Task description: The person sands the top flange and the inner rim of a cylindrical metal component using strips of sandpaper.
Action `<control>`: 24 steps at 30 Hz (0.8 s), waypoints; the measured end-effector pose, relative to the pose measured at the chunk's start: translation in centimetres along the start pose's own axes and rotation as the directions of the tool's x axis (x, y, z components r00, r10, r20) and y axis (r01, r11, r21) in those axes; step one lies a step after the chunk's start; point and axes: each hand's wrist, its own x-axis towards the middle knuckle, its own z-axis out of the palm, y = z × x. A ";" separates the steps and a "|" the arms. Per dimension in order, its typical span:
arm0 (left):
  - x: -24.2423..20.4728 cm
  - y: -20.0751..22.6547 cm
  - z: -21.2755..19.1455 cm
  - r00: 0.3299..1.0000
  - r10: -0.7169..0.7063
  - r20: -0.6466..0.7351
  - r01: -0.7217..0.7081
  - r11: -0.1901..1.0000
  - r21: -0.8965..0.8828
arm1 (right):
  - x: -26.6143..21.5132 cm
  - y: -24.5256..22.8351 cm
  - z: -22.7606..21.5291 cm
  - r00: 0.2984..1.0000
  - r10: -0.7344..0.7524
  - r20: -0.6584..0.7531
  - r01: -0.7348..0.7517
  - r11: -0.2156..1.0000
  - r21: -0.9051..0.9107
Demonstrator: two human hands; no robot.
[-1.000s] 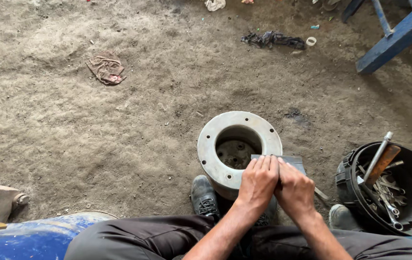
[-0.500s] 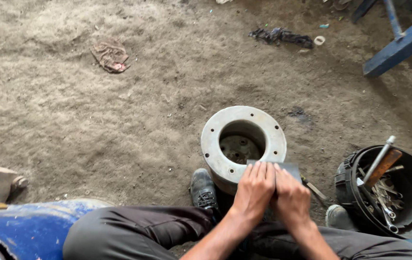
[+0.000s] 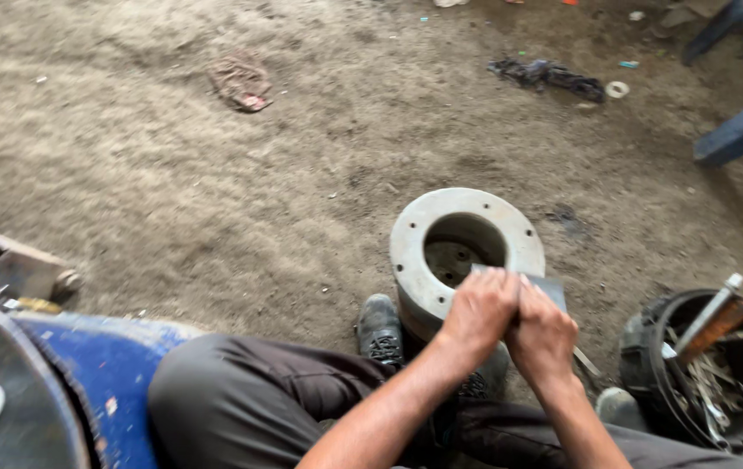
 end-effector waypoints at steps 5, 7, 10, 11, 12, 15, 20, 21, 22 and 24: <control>-5.2 1.5 -2.7 0.977 0.013 -0.214 0.022 0.987 0.158 | -4.7 -1.5 0.2 0.993 -0.112 -0.043 0.112 0.994 0.014; -5.5 1.6 -3.1 0.969 0.012 -0.246 0.035 0.982 0.187 | -4.7 -1.6 0.0 0.989 -0.138 -0.054 0.139 0.990 0.030; -3.9 1.1 -3.0 0.992 -0.022 -0.121 0.043 0.984 0.171 | -2.8 -1.9 -0.6 0.991 -0.134 -0.023 0.135 0.990 0.048; -3.3 0.8 -3.0 0.998 -0.047 -0.034 0.051 0.988 0.146 | -2.1 -2.0 -0.8 0.992 -0.122 -0.004 0.122 0.991 0.050; -2.9 0.6 -3.0 0.996 -0.068 0.053 0.061 0.991 0.121 | -1.4 -2.2 -1.0 0.996 -0.086 0.041 0.083 0.995 0.063; -3.3 0.2 -3.6 0.994 -0.105 0.012 0.103 0.989 0.110 | -1.0 -3.3 -1.3 0.986 -0.016 0.164 0.004 0.997 0.072; -7.0 0.2 -5.5 0.955 -0.055 -0.291 0.132 0.958 0.253 | -2.8 -5.1 -1.1 0.938 -0.347 -0.018 0.346 0.926 0.152; -7.4 0.2 -5.6 0.954 -0.057 -0.295 0.137 0.956 0.259 | -2.9 -5.2 -0.9 0.934 -0.357 -0.006 0.353 0.920 0.169; -7.5 0.0 -5.5 0.970 -0.094 -0.225 0.150 0.957 0.249 | -2.7 -5.2 -0.6 0.930 -0.368 0.005 0.360 0.914 0.187; -6.6 -1.1 -5.2 0.986 -0.147 -0.084 0.162 0.962 0.221 | -1.5 -5.3 0.0 0.936 -0.351 0.031 0.339 0.922 0.189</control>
